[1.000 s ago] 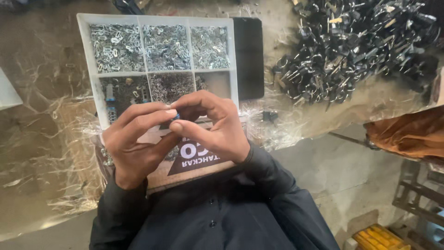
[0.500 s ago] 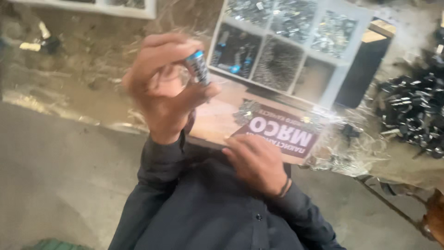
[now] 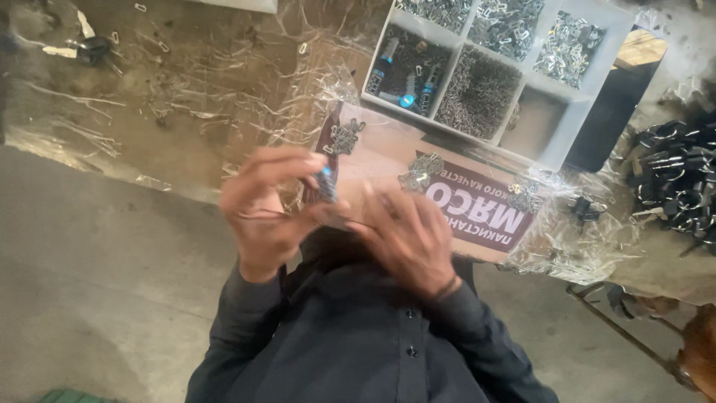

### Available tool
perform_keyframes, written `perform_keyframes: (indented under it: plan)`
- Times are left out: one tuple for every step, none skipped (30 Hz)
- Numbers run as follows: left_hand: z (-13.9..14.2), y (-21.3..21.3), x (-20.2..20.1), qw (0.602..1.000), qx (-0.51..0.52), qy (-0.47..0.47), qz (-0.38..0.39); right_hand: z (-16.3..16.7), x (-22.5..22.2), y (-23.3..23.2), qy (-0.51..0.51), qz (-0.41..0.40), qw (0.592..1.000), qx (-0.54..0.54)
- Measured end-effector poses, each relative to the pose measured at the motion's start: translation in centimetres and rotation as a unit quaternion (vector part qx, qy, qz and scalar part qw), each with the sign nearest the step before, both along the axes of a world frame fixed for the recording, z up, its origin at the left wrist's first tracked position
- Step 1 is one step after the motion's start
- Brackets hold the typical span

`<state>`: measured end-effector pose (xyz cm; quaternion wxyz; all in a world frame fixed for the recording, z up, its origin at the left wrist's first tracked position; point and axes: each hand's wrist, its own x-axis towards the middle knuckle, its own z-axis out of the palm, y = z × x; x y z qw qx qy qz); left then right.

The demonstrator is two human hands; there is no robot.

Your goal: The person picks small metal components from piles and a compartment organizer box on the workbench and fits them together by hand to assemble small shock absorber units, pressing and twisting parts into place and setting finished units on the table with the completed pile.

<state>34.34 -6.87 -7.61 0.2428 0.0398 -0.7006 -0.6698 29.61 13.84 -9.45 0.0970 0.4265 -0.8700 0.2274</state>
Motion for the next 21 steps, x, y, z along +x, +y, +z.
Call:
perform_keyframes:
  plan:
    - [0.0, 0.1, -0.1, 1.000, -0.017, -0.010, -0.013, -0.1, 0.1, 1.1, -0.010, 0.019, 0.999, -0.027]
    - [0.0, 0.3, -0.2, 0.999, -0.032, -0.020, -0.024, -0.4, 0.2, 2.1, -0.019, 0.040, 0.998, -0.052]
    - [0.0, 0.6, -0.3, 0.998, -0.048, -0.032, -0.035, -0.7, 0.2, 2.8, -0.016, 0.060, 0.996, -0.059]
    - [0.0, 0.9, -0.4, 0.997, -0.037, -0.034, -0.052, -1.0, 0.3, 3.4, -0.014, 0.076, 0.995, -0.065]
    - [0.0, 1.3, -0.7, 0.996, -0.026, -0.036, -0.074, -1.1, 0.5, 3.9, -0.013, 0.089, 0.993, -0.071]
    - [-0.1, 1.7, -0.9, 0.995, -0.016, -0.037, -0.096, -1.2, 0.6, 4.2, -0.029, 0.087, 0.993, -0.074]
    - [-0.1, 2.0, -1.0, 0.993, -0.021, -0.038, -0.108, -1.2, 0.5, 4.2, -0.042, 0.085, 0.992, -0.078]
    - [-0.1, 2.3, -1.2, 0.992, -0.026, -0.040, -0.121, -1.3, 0.6, 4.1, -0.056, 0.082, 0.992, -0.083]
    - [-0.1, 2.5, -1.2, 0.990, -0.031, -0.043, -0.132, -1.2, 0.6, 3.9, -0.053, 0.073, 0.993, -0.081]
    - [-0.1, 2.8, -1.3, 0.990, -0.032, -0.041, -0.128, -1.1, 0.6, 3.5, -0.051, 0.065, 0.993, -0.080]
    - [-0.1, 2.9, -1.3, 0.991, -0.033, -0.041, -0.123, -1.0, 0.7, 3.1, -0.050, 0.057, 0.994, -0.080]
    - [-0.1, 3.0, -1.3, 0.992, -0.036, -0.040, -0.118, -0.9, 0.7, 2.6, -0.048, 0.040, 0.994, -0.085]
    - [-0.2, 2.9, -1.4, 0.992, -0.031, -0.035, -0.116, -0.8, 0.7, 2.1, -0.046, 0.022, 0.995, -0.091]
    - [-0.4, 2.8, -1.6, 0.993, -0.025, -0.030, -0.114, -0.7, 0.7, 1.6, -0.044, 0.006, 0.994, -0.097]
    - [-0.4, 2.7, -1.5, 0.993, -0.020, -0.026, -0.111, -0.7, 0.7, 1.2, -0.054, -0.019, 0.994, -0.096]
    - [-0.5, 2.5, -1.3, 0.994, -0.016, -0.043, -0.100, -0.7, 0.6, 0.8, -0.066, -0.041, 0.993, -0.094]
    - [-0.5, 2.4, -1.1, 0.994, -0.011, -0.059, -0.088, -0.7, 0.5, 0.4, -0.076, -0.063, 0.991, -0.092]
    - [-0.5, 2.2, -1.0, 0.994, -0.007, -0.073, -0.075, -0.7, 0.4, 0.2, -0.076, -0.068, 0.989, -0.103]
    - [-0.5, 1.9, -0.7, 0.995, -0.024, -0.074, -0.065, -0.7, 0.3, 0.0, -0.078, -0.072, 0.988, -0.113]
    - [-0.4, 1.7, -0.5, 0.995, -0.040, -0.074, -0.056, -0.6, 0.3, 0.0, -0.080, -0.078, 0.986, -0.122]
    - [-0.4, 1.5, -0.4, 0.995, -0.057, -0.072, -0.047, -0.5, 0.4, 0.1, -0.077, -0.070, 0.988, -0.117]
